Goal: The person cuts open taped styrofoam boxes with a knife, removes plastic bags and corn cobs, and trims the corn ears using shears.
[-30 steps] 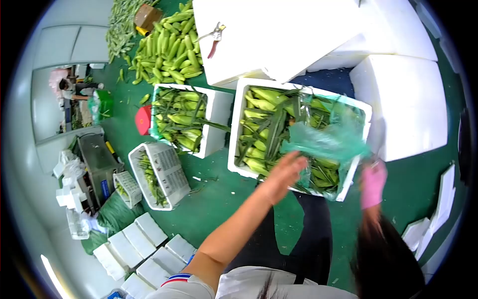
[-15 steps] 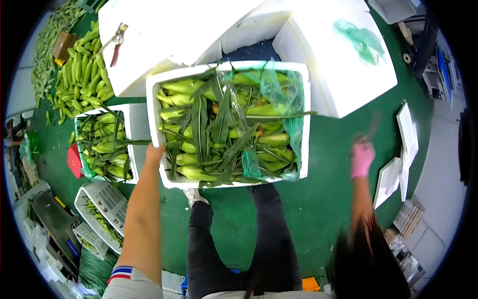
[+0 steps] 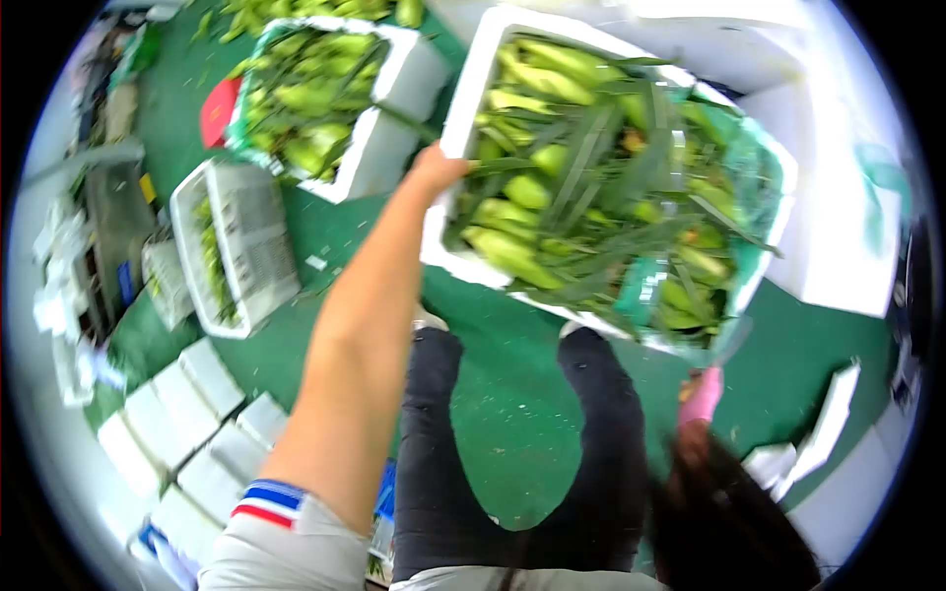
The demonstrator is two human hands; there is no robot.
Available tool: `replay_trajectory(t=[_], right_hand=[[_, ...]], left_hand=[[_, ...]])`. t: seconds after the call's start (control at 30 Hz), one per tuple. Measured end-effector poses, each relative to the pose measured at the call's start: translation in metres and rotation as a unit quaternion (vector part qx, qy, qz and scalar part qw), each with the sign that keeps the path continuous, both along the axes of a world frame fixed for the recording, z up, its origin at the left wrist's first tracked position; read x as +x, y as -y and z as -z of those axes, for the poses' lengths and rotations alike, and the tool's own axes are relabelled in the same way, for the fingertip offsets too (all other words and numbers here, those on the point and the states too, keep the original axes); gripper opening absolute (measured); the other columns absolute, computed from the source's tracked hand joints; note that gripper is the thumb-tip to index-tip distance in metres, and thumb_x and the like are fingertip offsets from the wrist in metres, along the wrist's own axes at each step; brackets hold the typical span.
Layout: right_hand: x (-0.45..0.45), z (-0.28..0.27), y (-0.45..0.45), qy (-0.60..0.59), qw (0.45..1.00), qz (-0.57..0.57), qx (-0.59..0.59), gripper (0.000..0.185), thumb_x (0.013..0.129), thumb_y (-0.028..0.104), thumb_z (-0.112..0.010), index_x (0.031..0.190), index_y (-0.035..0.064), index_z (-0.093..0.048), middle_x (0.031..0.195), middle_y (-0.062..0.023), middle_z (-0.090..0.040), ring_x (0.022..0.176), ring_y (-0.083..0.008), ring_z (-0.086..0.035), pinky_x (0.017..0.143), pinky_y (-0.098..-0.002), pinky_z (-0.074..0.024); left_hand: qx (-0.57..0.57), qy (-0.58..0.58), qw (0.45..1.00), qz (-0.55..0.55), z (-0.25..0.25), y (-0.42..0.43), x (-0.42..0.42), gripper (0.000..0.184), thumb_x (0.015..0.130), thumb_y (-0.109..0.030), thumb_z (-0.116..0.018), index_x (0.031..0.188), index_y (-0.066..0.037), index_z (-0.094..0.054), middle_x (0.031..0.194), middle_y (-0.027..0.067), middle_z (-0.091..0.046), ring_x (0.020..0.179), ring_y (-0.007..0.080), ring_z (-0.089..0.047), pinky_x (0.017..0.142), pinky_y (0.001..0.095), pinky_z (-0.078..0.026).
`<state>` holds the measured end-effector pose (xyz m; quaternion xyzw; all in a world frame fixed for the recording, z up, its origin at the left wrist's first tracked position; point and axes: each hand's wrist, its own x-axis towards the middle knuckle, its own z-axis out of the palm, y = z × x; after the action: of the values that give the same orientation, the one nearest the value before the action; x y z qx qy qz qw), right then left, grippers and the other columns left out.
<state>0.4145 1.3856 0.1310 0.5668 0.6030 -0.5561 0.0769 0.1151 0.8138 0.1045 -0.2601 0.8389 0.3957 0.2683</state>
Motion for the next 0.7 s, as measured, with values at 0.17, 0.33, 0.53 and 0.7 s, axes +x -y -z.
replay_trajectory(t=[0.17, 0.33, 0.53, 0.7], right_hand=[[-0.038, 0.083, -0.064, -0.076, 0.995, 0.059, -0.029, 0.014, 0.091, 0.035, -0.054, 0.089, 0.0213, -0.056, 0.073, 0.0024, -0.056, 0.058, -0.0115, -0.049, 0.043, -0.026, -0.0338], [-0.038, 0.137, -0.168, 0.011, 1.0, 0.0, -0.001, 0.037, 0.087, 0.057, -0.05, 0.09, 0.0208, -0.055, 0.068, 0.0014, -0.055, 0.053, -0.0159, -0.044, 0.042, -0.0325, -0.0323], [-0.014, 0.147, -0.148, -0.022, 1.0, -0.004, -0.014, 0.041, 0.088, 0.059, -0.049, 0.094, 0.0195, -0.058, 0.072, -0.0004, -0.059, 0.055, -0.0175, -0.048, 0.042, -0.0331, -0.0338], [0.088, 0.213, -0.138, -0.217, 0.976, 0.015, -0.022, 0.048, 0.093, 0.05, -0.05, 0.121, 0.0124, -0.061, 0.096, -0.0054, -0.067, 0.077, -0.0274, -0.062, 0.063, -0.0387, -0.0499]], left_hand=[[-0.029, -0.025, 0.999, 0.018, -0.001, -0.004, 0.112, 0.053, 0.071, -0.028, -0.076, 0.114, -0.002, -0.06, 0.11, 0.0216, -0.067, 0.104, 0.0377, -0.063, 0.088, 0.0423, -0.052], [0.025, -0.012, 0.999, -0.022, 0.008, 0.001, 0.188, 0.06, 0.073, -0.022, -0.068, 0.128, -0.004, -0.05, 0.102, 0.0235, -0.068, 0.093, 0.0408, -0.066, 0.084, 0.0461, -0.052], [0.03, -0.081, 0.995, -0.048, 0.011, 0.055, 0.214, 0.072, 0.072, -0.015, -0.066, 0.139, -0.005, -0.043, 0.097, 0.024, -0.068, 0.091, 0.0404, -0.066, 0.083, 0.0458, -0.052], [0.023, -0.067, 0.996, -0.062, 0.031, 0.1, 0.295, 0.062, 0.073, -0.013, -0.064, 0.133, -0.007, -0.05, 0.097, 0.0242, -0.067, 0.089, 0.0423, -0.065, 0.079, 0.048, -0.053]])
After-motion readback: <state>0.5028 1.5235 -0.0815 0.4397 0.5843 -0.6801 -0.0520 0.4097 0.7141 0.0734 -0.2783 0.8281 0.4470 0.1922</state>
